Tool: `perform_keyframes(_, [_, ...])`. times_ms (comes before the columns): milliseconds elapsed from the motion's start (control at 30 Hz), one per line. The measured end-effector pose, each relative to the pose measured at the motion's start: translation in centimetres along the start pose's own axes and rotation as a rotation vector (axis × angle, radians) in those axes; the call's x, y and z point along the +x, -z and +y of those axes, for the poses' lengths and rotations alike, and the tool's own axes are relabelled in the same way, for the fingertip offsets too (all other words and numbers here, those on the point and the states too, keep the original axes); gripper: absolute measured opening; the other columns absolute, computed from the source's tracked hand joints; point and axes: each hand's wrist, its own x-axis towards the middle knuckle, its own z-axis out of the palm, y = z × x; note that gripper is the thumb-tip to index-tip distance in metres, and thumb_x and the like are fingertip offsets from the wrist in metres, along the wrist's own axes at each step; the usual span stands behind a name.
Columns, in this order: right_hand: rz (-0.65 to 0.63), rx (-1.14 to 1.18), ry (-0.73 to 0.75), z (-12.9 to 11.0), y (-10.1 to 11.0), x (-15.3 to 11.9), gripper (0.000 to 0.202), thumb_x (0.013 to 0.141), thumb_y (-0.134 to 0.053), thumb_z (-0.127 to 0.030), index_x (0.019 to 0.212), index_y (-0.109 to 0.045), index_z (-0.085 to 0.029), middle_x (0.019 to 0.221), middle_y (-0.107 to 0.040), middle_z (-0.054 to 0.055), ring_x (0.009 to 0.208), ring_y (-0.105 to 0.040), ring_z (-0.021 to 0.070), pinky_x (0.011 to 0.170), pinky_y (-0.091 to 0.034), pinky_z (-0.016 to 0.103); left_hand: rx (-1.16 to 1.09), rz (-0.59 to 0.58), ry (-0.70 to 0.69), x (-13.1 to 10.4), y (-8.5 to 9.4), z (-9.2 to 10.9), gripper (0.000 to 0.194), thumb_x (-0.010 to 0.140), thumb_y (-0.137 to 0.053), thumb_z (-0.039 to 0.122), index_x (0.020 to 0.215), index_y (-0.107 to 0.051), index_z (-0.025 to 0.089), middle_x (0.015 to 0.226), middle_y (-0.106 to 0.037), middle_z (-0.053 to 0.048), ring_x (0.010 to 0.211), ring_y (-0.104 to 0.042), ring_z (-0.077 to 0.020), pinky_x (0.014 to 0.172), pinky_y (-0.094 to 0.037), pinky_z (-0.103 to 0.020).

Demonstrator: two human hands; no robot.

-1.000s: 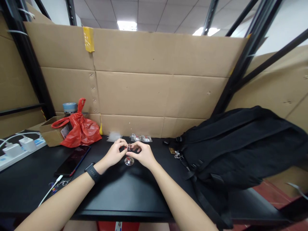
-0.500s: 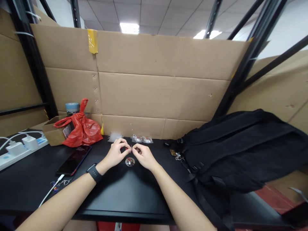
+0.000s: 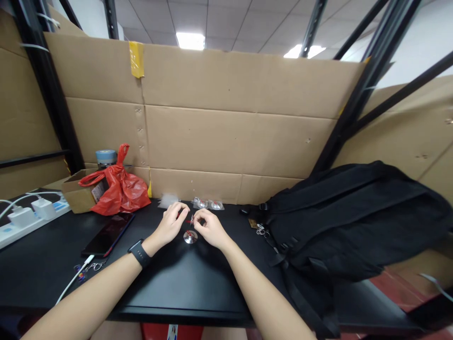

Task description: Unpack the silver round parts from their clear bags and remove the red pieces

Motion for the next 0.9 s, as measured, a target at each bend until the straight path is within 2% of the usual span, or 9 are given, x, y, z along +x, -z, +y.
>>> perform_keyframes(200, [-0.021,0.101,-0.066,0.68,-0.03,0.03,0.021,0.083,-0.061,-0.035,0.071,-0.060,-0.018,0.102,-0.058,0.008,0.092,-0.058,0.0199,0.073,-0.048,0.031,0.068,-0.098,-0.078,-0.17,0.77,0.34,0.021,0.088,-0.060,0.041,0.101,-0.062,0.025,0.112,-0.064,-0.003,0.114,-0.051,-0.0255,0.098,-0.036,-0.042])
perform_keyframes(367, [-0.020,0.135,-0.088,0.84,0.21,0.11,0.021,0.083,-0.062,-0.037,0.072,-0.063,-0.018,0.101,-0.057,0.008,0.092,-0.058,0.0203,0.077,-0.049,0.033,0.108,-0.101,-0.114,-0.34,0.56,0.39,0.027,0.080,-0.060,0.025,0.106,-0.059,0.025,0.116,-0.062,-0.004,0.113,-0.051,-0.0260,0.096,-0.038,-0.041])
perform_keyframes(500, [-0.024,0.099,-0.124,0.90,0.40,0.12,0.022,0.082,-0.063,-0.037,0.071,-0.064,-0.017,0.104,-0.057,0.008,0.090,-0.058,0.0196,0.073,-0.048,0.031,0.153,-0.039,-0.168,-0.44,0.44,0.40,0.032,0.079,-0.057,0.020,0.111,-0.058,0.023,0.117,-0.061,-0.006,0.113,-0.051,-0.0250,0.094,-0.038,-0.040])
perform_keyframes(567, [-0.031,0.088,-0.133,0.93,0.44,0.11,0.023,0.082,-0.062,-0.037,0.071,-0.064,-0.017,0.106,-0.057,0.008,0.089,-0.058,0.0195,0.071,-0.048,0.030,0.174,-0.043,-0.194,-0.42,0.47,0.24,0.029,0.079,-0.061,0.022,0.107,-0.062,0.023,0.116,-0.062,-0.006,0.113,-0.051,-0.0252,0.095,-0.037,-0.041])
perform_keyframes(700, [-0.052,0.090,-0.134,0.90,0.41,0.12,0.021,0.083,-0.062,-0.036,0.076,-0.067,-0.017,0.108,-0.056,0.008,0.086,-0.058,0.0179,0.069,-0.047,0.029,0.194,-0.127,-0.198,-0.33,0.34,-0.31,0.011,0.081,-0.067,0.030,0.090,-0.070,0.025,0.113,-0.065,-0.004,0.115,-0.048,-0.0259,0.097,-0.033,-0.043])
perform_keyframes(800, [-0.057,0.062,-0.131,0.90,0.25,0.14,0.020,0.084,-0.061,-0.034,0.077,-0.067,-0.017,0.109,-0.056,0.008,0.086,-0.058,0.0170,0.068,-0.046,0.029,0.212,-0.172,-0.174,-0.28,0.18,-0.52,0.010,0.082,-0.069,0.034,0.086,-0.072,0.025,0.108,-0.068,-0.003,0.113,-0.048,-0.0256,0.094,-0.033,-0.042])
perform_keyframes(900, [-0.043,-0.018,-0.105,0.94,-0.02,0.05,0.017,0.086,-0.057,-0.029,0.077,-0.065,-0.018,0.099,-0.060,0.006,0.085,-0.058,0.0170,0.068,-0.045,0.027,0.275,-0.188,-0.156,-0.18,0.37,-0.51,0.009,0.084,-0.067,0.032,0.084,-0.073,0.024,0.102,-0.070,-0.004,0.109,-0.050,-0.0250,0.089,-0.032,-0.040])
